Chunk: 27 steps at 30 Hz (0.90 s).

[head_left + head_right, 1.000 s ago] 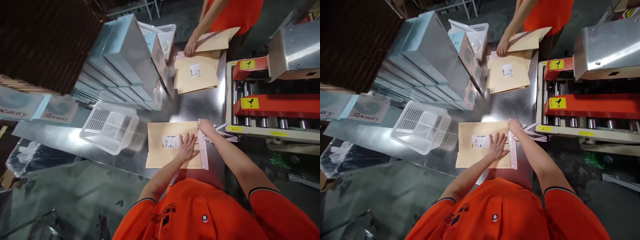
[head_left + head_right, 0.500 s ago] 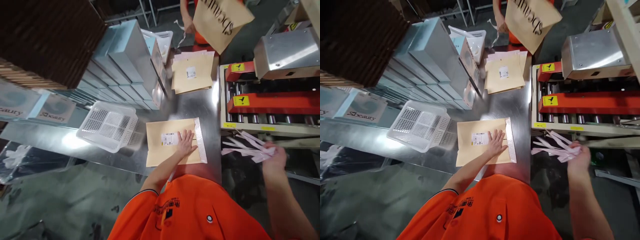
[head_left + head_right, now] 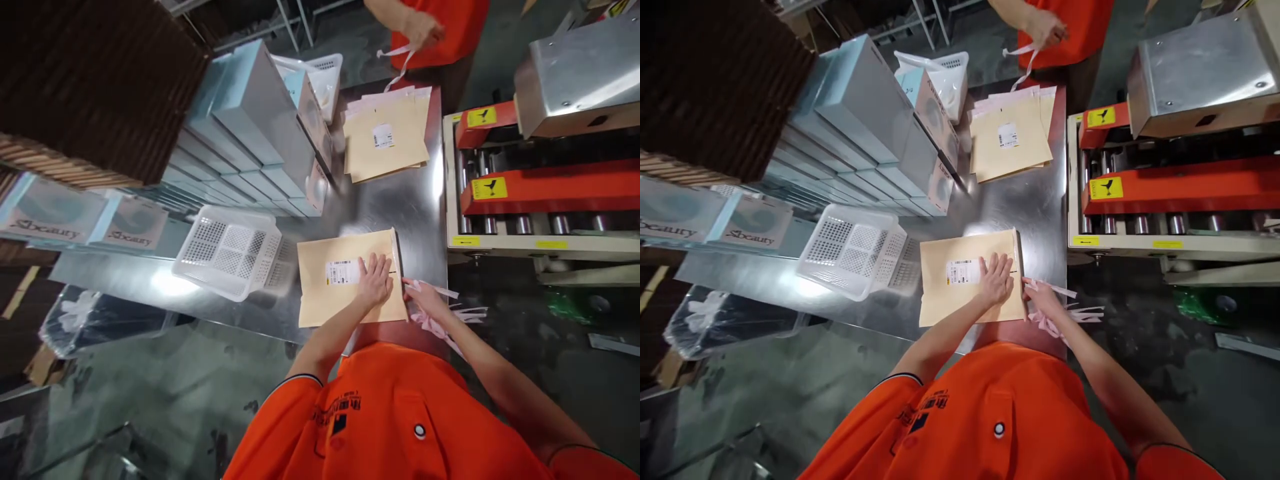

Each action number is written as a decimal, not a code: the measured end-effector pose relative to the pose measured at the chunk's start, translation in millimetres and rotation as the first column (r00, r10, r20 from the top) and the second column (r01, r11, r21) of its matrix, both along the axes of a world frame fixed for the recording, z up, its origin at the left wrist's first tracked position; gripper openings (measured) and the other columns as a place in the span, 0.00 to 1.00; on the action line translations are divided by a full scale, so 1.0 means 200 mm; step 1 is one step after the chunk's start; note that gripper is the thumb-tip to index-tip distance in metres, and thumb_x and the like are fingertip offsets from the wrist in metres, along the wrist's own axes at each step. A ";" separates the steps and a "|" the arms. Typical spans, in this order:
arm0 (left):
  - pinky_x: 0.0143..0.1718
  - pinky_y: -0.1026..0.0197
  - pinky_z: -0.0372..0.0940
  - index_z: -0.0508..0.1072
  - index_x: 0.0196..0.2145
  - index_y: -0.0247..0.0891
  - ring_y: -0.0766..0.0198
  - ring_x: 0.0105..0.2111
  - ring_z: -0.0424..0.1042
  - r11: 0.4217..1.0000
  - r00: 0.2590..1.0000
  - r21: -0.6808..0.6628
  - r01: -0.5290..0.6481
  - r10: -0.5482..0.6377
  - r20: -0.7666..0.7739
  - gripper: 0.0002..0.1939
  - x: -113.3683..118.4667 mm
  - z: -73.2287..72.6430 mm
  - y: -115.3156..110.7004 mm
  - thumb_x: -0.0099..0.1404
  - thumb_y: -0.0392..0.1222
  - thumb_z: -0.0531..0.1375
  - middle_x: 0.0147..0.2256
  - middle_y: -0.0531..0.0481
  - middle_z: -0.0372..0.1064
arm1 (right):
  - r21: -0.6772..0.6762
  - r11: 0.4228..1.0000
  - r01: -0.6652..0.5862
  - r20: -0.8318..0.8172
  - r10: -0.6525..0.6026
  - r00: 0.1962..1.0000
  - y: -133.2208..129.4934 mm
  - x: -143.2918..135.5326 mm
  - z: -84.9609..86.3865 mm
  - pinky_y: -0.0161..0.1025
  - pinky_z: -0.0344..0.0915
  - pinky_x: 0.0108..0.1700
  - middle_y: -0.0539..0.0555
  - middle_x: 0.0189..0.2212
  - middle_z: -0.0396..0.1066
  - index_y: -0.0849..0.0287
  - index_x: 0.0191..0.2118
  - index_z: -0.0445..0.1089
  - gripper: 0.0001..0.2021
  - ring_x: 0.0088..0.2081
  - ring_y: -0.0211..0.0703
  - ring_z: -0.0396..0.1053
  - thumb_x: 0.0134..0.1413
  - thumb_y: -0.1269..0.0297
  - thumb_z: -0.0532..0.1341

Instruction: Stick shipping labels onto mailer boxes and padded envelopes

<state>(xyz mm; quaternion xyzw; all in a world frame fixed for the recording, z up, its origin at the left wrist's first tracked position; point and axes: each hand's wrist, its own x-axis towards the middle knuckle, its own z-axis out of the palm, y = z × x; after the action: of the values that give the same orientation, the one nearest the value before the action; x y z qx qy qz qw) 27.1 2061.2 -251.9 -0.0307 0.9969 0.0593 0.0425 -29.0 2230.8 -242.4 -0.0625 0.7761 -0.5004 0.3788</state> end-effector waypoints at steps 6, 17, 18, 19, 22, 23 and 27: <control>0.67 0.34 0.43 0.57 0.67 0.31 0.46 0.69 0.47 0.998 0.996 0.037 -0.059 0.056 0.073 0.28 -0.06 0.05 -0.06 0.72 0.41 0.45 0.68 0.39 0.53 | 0.353 0.897 -0.264 -0.334 0.385 0.860 -0.10 0.15 -0.07 0.42 0.68 0.42 0.63 0.50 0.73 0.58 0.67 0.59 0.26 0.41 0.50 0.75 0.66 0.63 0.50; 0.67 0.31 0.31 0.44 0.71 0.36 0.50 0.71 0.37 0.996 0.982 0.029 0.089 -0.093 0.163 0.33 -0.42 0.01 -0.17 0.75 0.55 0.40 0.72 0.41 0.40 | 0.715 0.632 -0.297 -0.428 0.733 0.530 -0.04 0.35 -0.09 0.40 0.66 0.35 0.63 0.41 0.70 0.59 0.70 0.53 0.26 0.36 0.49 0.73 0.68 0.70 0.46; 0.67 0.32 0.34 0.45 0.71 0.38 0.50 0.71 0.38 0.997 0.982 0.043 0.069 -0.075 0.171 0.32 -0.44 0.00 -0.19 0.75 0.54 0.41 0.72 0.42 0.39 | 0.709 0.629 -0.318 -0.417 0.738 0.531 0.00 0.37 -0.09 0.39 0.66 0.35 0.63 0.40 0.71 0.58 0.69 0.55 0.26 0.37 0.49 0.73 0.67 0.71 0.47; 0.67 0.34 0.37 0.46 0.71 0.40 0.51 0.71 0.39 0.997 0.983 0.057 0.051 -0.060 0.172 0.31 -0.46 0.01 -0.20 0.75 0.52 0.42 0.72 0.43 0.39 | 0.700 0.630 -0.336 -0.404 0.737 0.542 0.04 0.39 -0.09 0.39 0.66 0.36 0.62 0.40 0.72 0.57 0.68 0.57 0.26 0.37 0.48 0.73 0.66 0.72 0.48; 0.65 0.42 0.49 0.50 0.70 0.40 0.50 0.68 0.49 0.996 0.989 0.086 0.023 -0.035 0.141 0.29 -0.50 0.05 -0.26 0.75 0.47 0.46 0.70 0.38 0.47 | 0.588 0.716 -0.376 -0.384 0.656 0.649 0.11 0.41 -0.08 0.38 0.66 0.39 0.60 0.43 0.74 0.53 0.65 0.63 0.24 0.40 0.49 0.74 0.65 0.68 0.51; 0.63 0.44 0.53 0.50 0.70 0.39 0.49 0.65 0.54 0.994 0.991 0.109 0.003 -0.018 0.132 0.30 -0.49 0.07 -0.26 0.74 0.46 0.49 0.67 0.35 0.54 | 0.519 0.780 -0.349 -0.382 0.577 0.722 0.13 0.40 -0.07 0.38 0.66 0.40 0.59 0.44 0.75 0.53 0.62 0.67 0.22 0.41 0.48 0.74 0.65 0.65 0.52; 0.54 0.53 0.61 0.54 0.67 0.28 0.53 0.52 0.70 0.964 0.989 0.251 -0.090 0.058 0.133 0.30 -0.41 0.20 -0.16 0.71 0.40 0.54 0.51 0.33 0.70 | 0.230 0.970 0.082 -0.305 -0.008 0.952 0.10 0.30 -0.05 0.41 0.68 0.45 0.57 0.38 0.77 0.60 0.54 0.71 0.21 0.41 0.48 0.74 0.60 0.55 0.55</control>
<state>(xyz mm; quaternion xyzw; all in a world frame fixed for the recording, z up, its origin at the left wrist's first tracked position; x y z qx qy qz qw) -54.9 2029.3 -212.0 -0.0660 0.9744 0.1873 0.1057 30.7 2250.2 -253.1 -0.0743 0.8807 -0.3960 0.2490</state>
